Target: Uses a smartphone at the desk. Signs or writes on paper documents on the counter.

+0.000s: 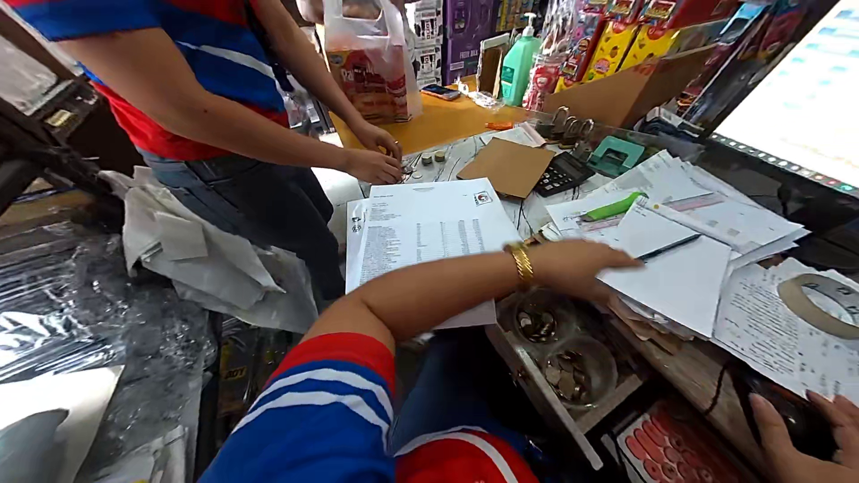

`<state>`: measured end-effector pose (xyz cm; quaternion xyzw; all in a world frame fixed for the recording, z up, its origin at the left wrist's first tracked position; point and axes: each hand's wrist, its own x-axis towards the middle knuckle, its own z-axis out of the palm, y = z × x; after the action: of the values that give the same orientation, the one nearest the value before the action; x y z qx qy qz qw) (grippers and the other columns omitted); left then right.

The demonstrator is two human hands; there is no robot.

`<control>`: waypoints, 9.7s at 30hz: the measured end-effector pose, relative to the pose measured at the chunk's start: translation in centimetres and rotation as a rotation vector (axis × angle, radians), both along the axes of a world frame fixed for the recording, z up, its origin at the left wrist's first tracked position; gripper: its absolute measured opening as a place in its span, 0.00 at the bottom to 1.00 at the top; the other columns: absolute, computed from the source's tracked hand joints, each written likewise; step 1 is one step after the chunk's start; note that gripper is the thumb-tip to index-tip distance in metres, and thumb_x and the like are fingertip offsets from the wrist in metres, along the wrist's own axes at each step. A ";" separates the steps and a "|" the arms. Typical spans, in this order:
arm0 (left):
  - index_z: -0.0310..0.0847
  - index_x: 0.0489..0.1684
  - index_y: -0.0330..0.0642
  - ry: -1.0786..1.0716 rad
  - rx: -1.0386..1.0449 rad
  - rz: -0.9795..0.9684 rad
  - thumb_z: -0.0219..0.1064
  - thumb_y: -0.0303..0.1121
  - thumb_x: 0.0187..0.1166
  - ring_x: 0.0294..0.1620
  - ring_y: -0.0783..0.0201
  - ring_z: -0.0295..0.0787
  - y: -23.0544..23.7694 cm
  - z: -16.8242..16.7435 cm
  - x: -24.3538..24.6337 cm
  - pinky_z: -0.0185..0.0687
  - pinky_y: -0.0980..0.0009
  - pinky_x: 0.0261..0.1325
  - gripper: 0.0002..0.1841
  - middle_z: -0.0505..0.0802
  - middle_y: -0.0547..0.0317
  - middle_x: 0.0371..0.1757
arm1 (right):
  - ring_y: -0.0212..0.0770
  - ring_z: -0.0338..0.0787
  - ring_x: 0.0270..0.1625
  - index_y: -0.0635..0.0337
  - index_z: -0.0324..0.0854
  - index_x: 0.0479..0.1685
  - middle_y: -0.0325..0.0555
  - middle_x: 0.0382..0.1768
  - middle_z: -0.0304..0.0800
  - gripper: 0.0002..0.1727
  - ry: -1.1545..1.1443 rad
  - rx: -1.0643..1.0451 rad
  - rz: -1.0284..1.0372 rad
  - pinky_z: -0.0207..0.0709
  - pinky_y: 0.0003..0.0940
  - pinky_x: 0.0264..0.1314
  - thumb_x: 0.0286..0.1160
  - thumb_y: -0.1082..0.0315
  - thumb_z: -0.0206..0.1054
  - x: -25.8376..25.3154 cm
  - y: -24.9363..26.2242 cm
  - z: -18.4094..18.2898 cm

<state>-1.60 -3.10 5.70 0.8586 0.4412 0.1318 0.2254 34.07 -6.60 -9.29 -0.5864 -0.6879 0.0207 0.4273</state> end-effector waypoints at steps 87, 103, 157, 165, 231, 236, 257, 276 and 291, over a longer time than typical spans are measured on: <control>0.52 0.95 0.39 0.274 0.005 -0.245 0.62 0.57 0.84 0.98 0.45 0.41 5.6 -8.6 0.6 0.35 0.42 0.94 0.44 0.52 0.39 0.96 | 0.16 0.69 0.17 0.54 0.69 0.15 0.27 0.14 0.69 0.19 0.251 -0.186 0.264 0.63 0.12 0.25 0.74 0.73 0.69 -17.0 14.9 5.1; 0.49 0.96 0.41 0.323 -0.040 -0.241 0.62 0.58 0.84 0.99 0.48 0.37 5.6 -7.9 0.6 0.31 0.44 0.94 0.45 0.49 0.42 0.97 | 0.18 0.66 0.16 0.53 0.66 0.13 0.27 0.13 0.65 0.20 0.251 -0.193 0.243 0.59 0.14 0.23 0.72 0.74 0.69 -17.2 14.7 5.1; 0.47 0.95 0.37 0.293 -0.114 -0.252 0.66 0.48 0.85 0.98 0.42 0.35 5.3 -6.7 0.7 0.27 0.41 0.94 0.44 0.47 0.34 0.96 | 0.25 0.82 0.29 0.69 0.85 0.48 0.44 0.33 0.88 0.10 0.481 -0.284 0.325 0.77 0.21 0.36 0.85 0.70 0.63 -16.9 13.7 5.9; 0.46 0.96 0.37 0.302 -0.115 -0.259 0.66 0.48 0.86 0.98 0.43 0.34 5.3 -6.7 0.6 0.27 0.41 0.94 0.44 0.46 0.35 0.96 | 0.25 0.82 0.29 0.69 0.85 0.48 0.43 0.33 0.88 0.10 0.492 -0.291 0.324 0.77 0.20 0.37 0.85 0.69 0.63 -17.0 13.7 5.8; 0.60 0.90 0.34 0.369 0.018 -0.289 0.58 0.53 0.89 0.95 0.42 0.53 6.0 -6.9 0.7 0.42 0.43 0.93 0.37 0.63 0.35 0.92 | 0.19 0.76 0.22 0.61 0.79 0.24 0.30 0.18 0.78 0.18 0.308 -0.309 0.348 0.71 0.18 0.31 0.86 0.63 0.64 -16.3 14.2 6.1; 0.64 0.88 0.33 0.320 0.045 -0.293 0.61 0.55 0.86 0.95 0.38 0.50 6.2 -7.5 0.5 0.45 0.43 0.92 0.39 0.61 0.33 0.92 | 0.18 0.73 0.19 0.59 0.73 0.22 0.29 0.16 0.74 0.17 0.303 -0.177 0.339 0.68 0.14 0.28 0.79 0.67 0.70 -16.2 14.3 5.1; 0.53 0.94 0.39 0.374 -0.022 -0.310 0.62 0.52 0.87 0.96 0.42 0.46 6.6 -6.9 0.5 0.41 0.43 0.93 0.41 0.56 0.37 0.95 | 0.18 0.66 0.18 0.55 0.68 0.16 0.28 0.14 0.66 0.20 0.245 -0.172 0.319 0.60 0.15 0.26 0.78 0.71 0.67 -16.2 14.5 4.9; 0.54 0.94 0.38 0.358 -0.021 -0.308 0.64 0.51 0.86 0.96 0.40 0.47 6.5 -6.9 0.4 0.41 0.44 0.93 0.41 0.56 0.36 0.94 | 0.18 0.65 0.18 0.55 0.67 0.16 0.28 0.14 0.65 0.19 0.271 -0.163 0.309 0.59 0.13 0.26 0.78 0.73 0.64 -16.1 14.6 5.0; 0.53 0.94 0.39 0.361 -0.030 -0.307 0.64 0.50 0.86 0.96 0.41 0.46 6.5 -6.7 0.4 0.40 0.43 0.93 0.41 0.55 0.36 0.95 | 0.19 0.64 0.18 0.55 0.66 0.14 0.28 0.14 0.64 0.19 0.244 -0.178 0.306 0.57 0.16 0.25 0.77 0.73 0.63 -16.0 14.6 5.2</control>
<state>-1.17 3.41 -1.04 0.9219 0.3403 -0.0663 0.1728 18.07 7.98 -4.09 -0.5036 -0.7075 0.2168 0.4458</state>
